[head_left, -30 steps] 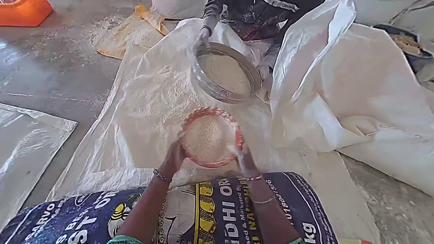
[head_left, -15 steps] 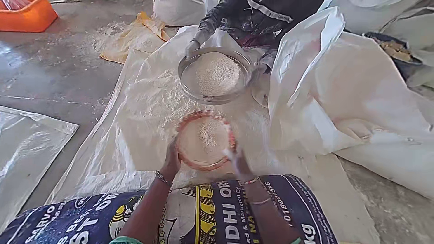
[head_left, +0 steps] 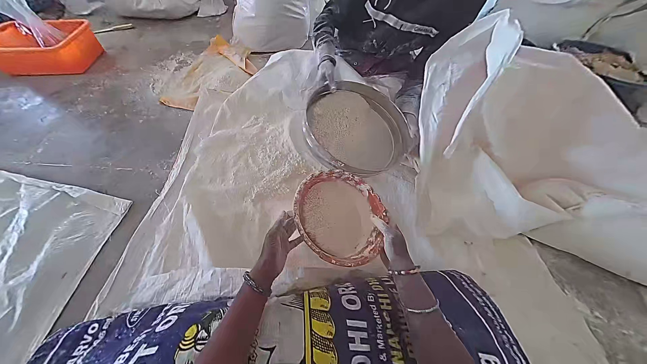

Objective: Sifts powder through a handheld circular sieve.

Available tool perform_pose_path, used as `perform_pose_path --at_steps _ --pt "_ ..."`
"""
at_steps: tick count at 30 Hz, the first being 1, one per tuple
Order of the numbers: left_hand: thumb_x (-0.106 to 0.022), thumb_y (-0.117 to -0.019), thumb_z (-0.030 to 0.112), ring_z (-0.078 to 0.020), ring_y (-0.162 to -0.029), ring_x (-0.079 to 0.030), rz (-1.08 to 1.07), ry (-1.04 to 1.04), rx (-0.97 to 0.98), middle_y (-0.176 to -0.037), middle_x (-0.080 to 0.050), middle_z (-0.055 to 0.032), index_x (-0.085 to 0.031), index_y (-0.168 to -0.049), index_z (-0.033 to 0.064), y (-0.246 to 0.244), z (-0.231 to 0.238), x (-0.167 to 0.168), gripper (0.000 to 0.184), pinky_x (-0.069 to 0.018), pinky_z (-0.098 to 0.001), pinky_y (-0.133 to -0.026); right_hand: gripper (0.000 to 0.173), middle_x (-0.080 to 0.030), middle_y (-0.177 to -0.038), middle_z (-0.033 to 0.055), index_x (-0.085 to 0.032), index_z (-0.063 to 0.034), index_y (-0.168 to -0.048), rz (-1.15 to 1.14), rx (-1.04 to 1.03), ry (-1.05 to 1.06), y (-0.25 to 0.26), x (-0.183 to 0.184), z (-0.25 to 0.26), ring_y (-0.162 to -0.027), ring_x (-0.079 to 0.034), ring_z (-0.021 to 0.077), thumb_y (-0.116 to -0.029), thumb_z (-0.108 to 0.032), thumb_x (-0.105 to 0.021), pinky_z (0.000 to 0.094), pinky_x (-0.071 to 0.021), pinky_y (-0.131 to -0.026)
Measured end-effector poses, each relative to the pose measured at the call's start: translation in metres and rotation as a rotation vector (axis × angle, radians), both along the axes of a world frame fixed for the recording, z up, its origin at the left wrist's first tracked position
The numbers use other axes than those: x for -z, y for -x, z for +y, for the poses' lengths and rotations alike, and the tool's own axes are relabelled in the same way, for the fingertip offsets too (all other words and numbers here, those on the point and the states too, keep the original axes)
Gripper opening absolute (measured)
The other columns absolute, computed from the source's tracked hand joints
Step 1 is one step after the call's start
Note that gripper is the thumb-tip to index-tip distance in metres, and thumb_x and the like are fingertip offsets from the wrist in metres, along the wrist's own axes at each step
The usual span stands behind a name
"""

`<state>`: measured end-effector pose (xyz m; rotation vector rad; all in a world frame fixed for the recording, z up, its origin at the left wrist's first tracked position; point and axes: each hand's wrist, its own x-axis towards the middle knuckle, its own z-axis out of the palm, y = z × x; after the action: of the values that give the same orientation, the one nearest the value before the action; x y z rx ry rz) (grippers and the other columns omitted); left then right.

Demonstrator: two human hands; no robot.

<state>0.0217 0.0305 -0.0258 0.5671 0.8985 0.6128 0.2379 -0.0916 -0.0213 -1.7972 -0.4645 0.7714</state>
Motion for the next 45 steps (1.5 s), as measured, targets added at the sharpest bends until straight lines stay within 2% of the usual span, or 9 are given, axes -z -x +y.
perform_pose_path --at_steps 4,9,13,18,20,27,31,38,45 --pt "-0.025 -0.1125 0.031 -0.0158 -0.106 -0.064 0.052 -0.059 -0.206 -0.122 -0.064 -0.0103 -0.049 -0.141 0.0044 0.002 0.009 0.010 0.045 -0.0546 -0.0358 -0.089 0.091 -0.050 -0.145 0.0275 -0.024 0.0089 -0.156 -0.049 -0.191 0.032 0.031 0.010 -0.001 -0.128 -0.056 0.0220 -0.0819 -0.019 -0.070 0.0334 -0.0480 -0.106" --pt "-0.013 -0.1115 0.039 -0.0226 -0.102 -0.067 -0.039 -0.029 0.075 -0.122 -0.063 -0.0137 -0.034 -0.151 0.0079 0.000 0.000 -0.005 0.054 -0.0562 -0.0412 -0.083 0.050 -0.056 -0.133 0.0153 -0.037 0.0062 -0.149 0.021 0.006 -0.008 -0.002 0.001 -0.004 -0.109 -0.059 0.0061 -0.1031 -0.010 -0.048 0.0224 -0.0501 -0.093" --pt "-0.026 -0.1120 0.032 -0.0158 -0.104 -0.064 0.072 -0.004 -0.251 -0.120 -0.064 -0.0094 -0.051 -0.140 0.0078 0.004 0.010 0.007 0.044 -0.0545 -0.0368 -0.087 0.095 -0.054 -0.143 0.0232 -0.028 0.0089 -0.154 -0.096 -0.239 -0.024 0.035 0.010 -0.002 -0.125 -0.059 0.0136 -0.0789 -0.028 -0.073 0.0269 -0.0509 -0.102" --pt "-0.027 -0.1114 0.033 -0.0202 -0.094 -0.068 -0.029 -0.024 0.052 -0.117 -0.065 -0.0122 -0.035 -0.151 0.0102 -0.002 -0.003 -0.004 0.046 -0.0577 -0.0377 -0.078 0.059 -0.055 -0.136 0.0189 -0.034 0.0079 -0.150 -0.051 -0.018 -0.040 0.000 -0.002 -0.005 -0.114 -0.059 0.0096 -0.0991 -0.014 -0.054 0.0254 -0.0495 -0.097" --pt "-0.031 -0.1112 0.031 -0.0166 -0.101 -0.064 0.050 -0.023 -0.054 -0.120 -0.064 -0.0106 -0.044 -0.145 0.0073 0.000 0.002 -0.003 0.043 -0.0542 -0.0361 -0.084 0.075 -0.053 -0.139 0.0218 -0.030 0.0088 -0.152 -0.055 -0.108 -0.030 0.015 -0.001 -0.004 -0.119 -0.059 0.0125 -0.0897 -0.017 -0.062 0.0274 -0.0507 -0.099" --pt "-0.046 -0.1056 0.010 -0.0295 -0.089 -0.069 0.107 0.013 0.154 -0.124 -0.057 -0.0236 -0.010 -0.161 0.0205 -0.010 -0.010 -0.009 0.067 -0.0591 -0.0418 -0.067 0.068 -0.049 -0.147 0.0235 -0.031 0.0065 -0.153 -0.134 -0.064 0.061 0.003 -0.014 -0.001 -0.129 -0.054 0.0171 -0.0945 -0.010 -0.062 0.0291 -0.0453 -0.107" --pt "-0.046 -0.1054 0.009 -0.0341 -0.104 -0.065 0.168 -0.081 0.049 -0.143 -0.047 -0.0270 -0.012 -0.163 0.0170 -0.012 -0.007 -0.009 0.067 -0.0578 -0.0474 -0.073 0.062 -0.043 -0.154 0.0333 -0.045 0.0113 -0.147 -0.894 -0.271 0.082 0.017 -0.014 -0.001 -0.142 -0.043 0.0499 -0.0902 -0.006 -0.063 0.0600 -0.0360 -0.117" --pt "-0.043 -0.1065 0.010 -0.0295 -0.134 -0.051 0.207 -0.305 -0.012 -0.152 -0.043 -0.0256 -0.026 -0.158 0.0012 -0.012 -0.007 0.001 0.055 -0.0425 -0.0446 -0.109 0.093 -0.017 -0.167 0.0288 -0.009 0.0068 -0.161 -0.494 -0.866 0.711 0.029 -0.041 0.068 -0.157 -0.019 0.0373 -0.1008 -0.040 -0.063 0.0456 -0.0163 -0.128" --pt "-0.042 -0.1076 0.014 -0.0261 -0.128 -0.056 0.175 -0.302 -0.033 -0.143 -0.053 -0.0241 -0.039 -0.152 -0.0018 0.000 -0.006 -0.004 0.047 -0.0439 -0.0419 -0.108 0.054 -0.043 -0.156 0.0271 -0.038 0.0055 -0.154 -0.627 -1.127 0.491 0.097 -0.052 0.087 -0.149 -0.039 0.0354 -0.1077 -0.020 -0.047 0.0429 -0.0258 -0.125"
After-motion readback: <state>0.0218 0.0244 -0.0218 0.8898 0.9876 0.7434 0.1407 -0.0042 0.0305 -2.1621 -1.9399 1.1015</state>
